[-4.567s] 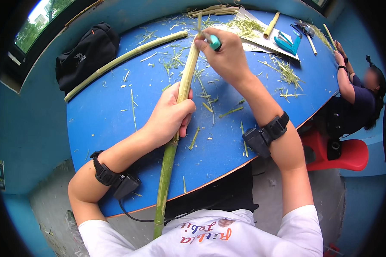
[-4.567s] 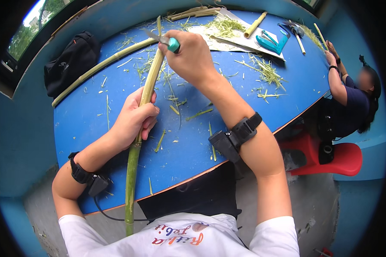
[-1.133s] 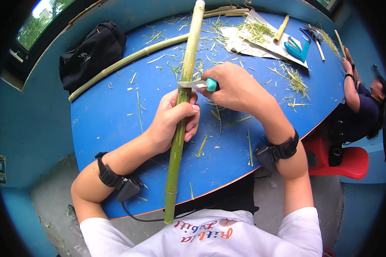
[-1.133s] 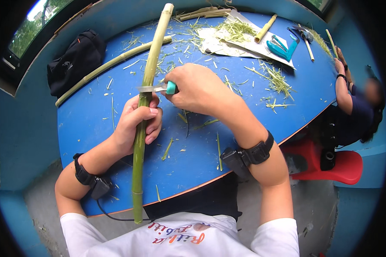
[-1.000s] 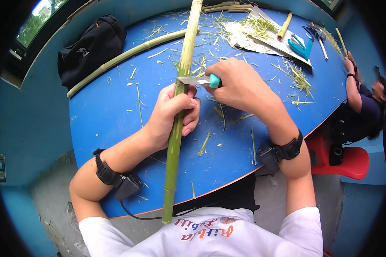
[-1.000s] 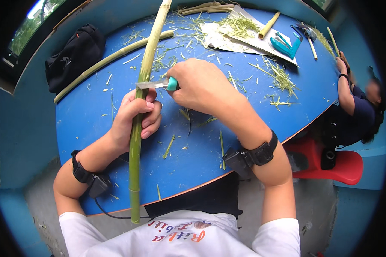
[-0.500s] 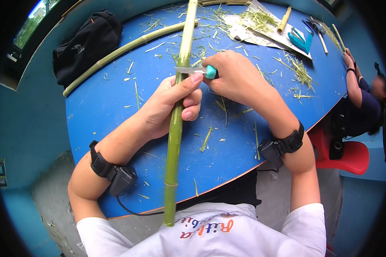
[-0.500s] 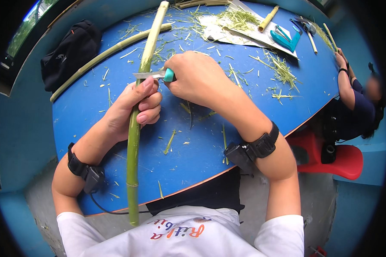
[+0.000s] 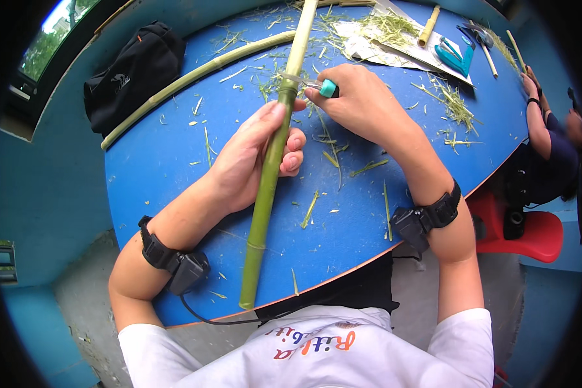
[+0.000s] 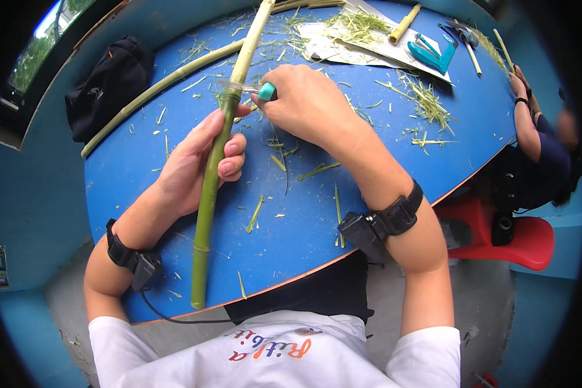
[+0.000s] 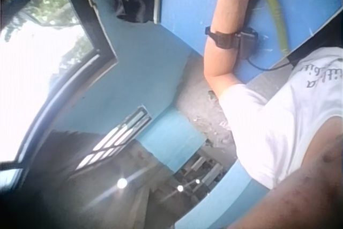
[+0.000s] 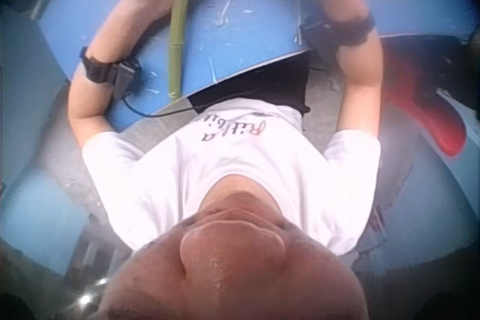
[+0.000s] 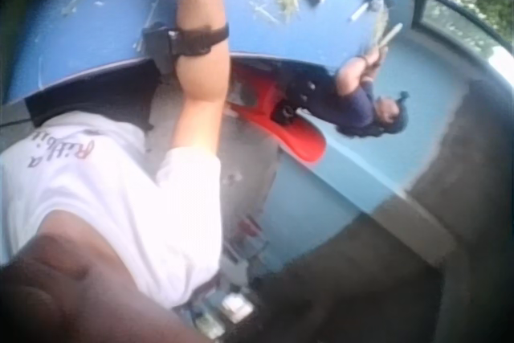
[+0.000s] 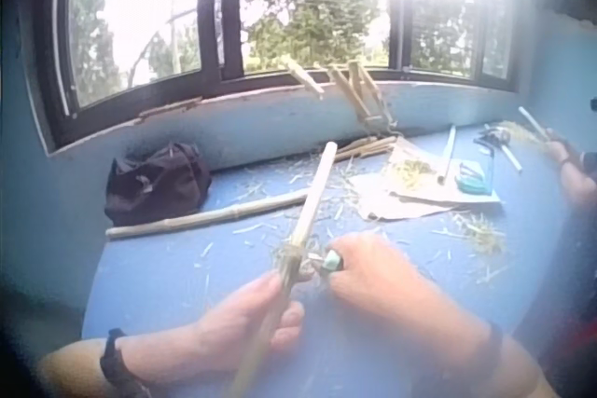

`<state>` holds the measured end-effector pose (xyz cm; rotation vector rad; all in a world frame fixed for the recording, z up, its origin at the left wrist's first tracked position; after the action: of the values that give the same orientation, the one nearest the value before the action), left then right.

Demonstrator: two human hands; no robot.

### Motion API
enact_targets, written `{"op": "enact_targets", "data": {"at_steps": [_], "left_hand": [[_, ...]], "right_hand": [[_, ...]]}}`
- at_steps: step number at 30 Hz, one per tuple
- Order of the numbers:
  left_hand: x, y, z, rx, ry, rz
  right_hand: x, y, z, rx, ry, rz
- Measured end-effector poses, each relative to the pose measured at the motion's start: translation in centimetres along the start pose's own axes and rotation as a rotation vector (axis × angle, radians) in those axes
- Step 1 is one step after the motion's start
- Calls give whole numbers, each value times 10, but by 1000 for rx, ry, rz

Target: The person scrapes the outer layer off a bamboo stalk with a small knife, clears away debris, and then uses the knife to notch and shave a specific section of the stalk.

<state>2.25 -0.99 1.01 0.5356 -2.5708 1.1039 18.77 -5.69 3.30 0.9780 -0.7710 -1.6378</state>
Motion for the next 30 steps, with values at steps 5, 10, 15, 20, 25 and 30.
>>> {"op": "enact_targets", "data": {"at_steps": [5, 10, 15, 20, 25, 30], "left_hand": [[1, 10, -1, 80, 34, 78], [-2, 16, -1, 36, 53, 46], [-4, 8, 0, 39, 43, -33], [-5, 2, -1, 34, 41, -87], [-11, -2, 1, 10, 86, -125], [-15, 2, 3, 99, 74, -108]], "right_hand": [[0, -2, -3, 10, 6, 13], [-2, -7, -7, 81, 34, 27], [-1, -11, -9, 141, 51, 21], [-3, -17, -7, 157, 112, 22], [-9, -14, -4, 193, 84, 98], [-18, -12, -6, 174, 117, 165]]}}
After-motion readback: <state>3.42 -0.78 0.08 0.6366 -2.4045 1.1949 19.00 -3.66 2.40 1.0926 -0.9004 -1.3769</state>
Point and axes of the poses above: each hand's wrist, its own x-axis away from the middle knuckle, its own y-axis out of the back of the hand, z = x × y, the point moved 2 cm from there along -x, towards the middle knuckle, and after that the axes turned 11 degrees about y, right-handed, at the moved point
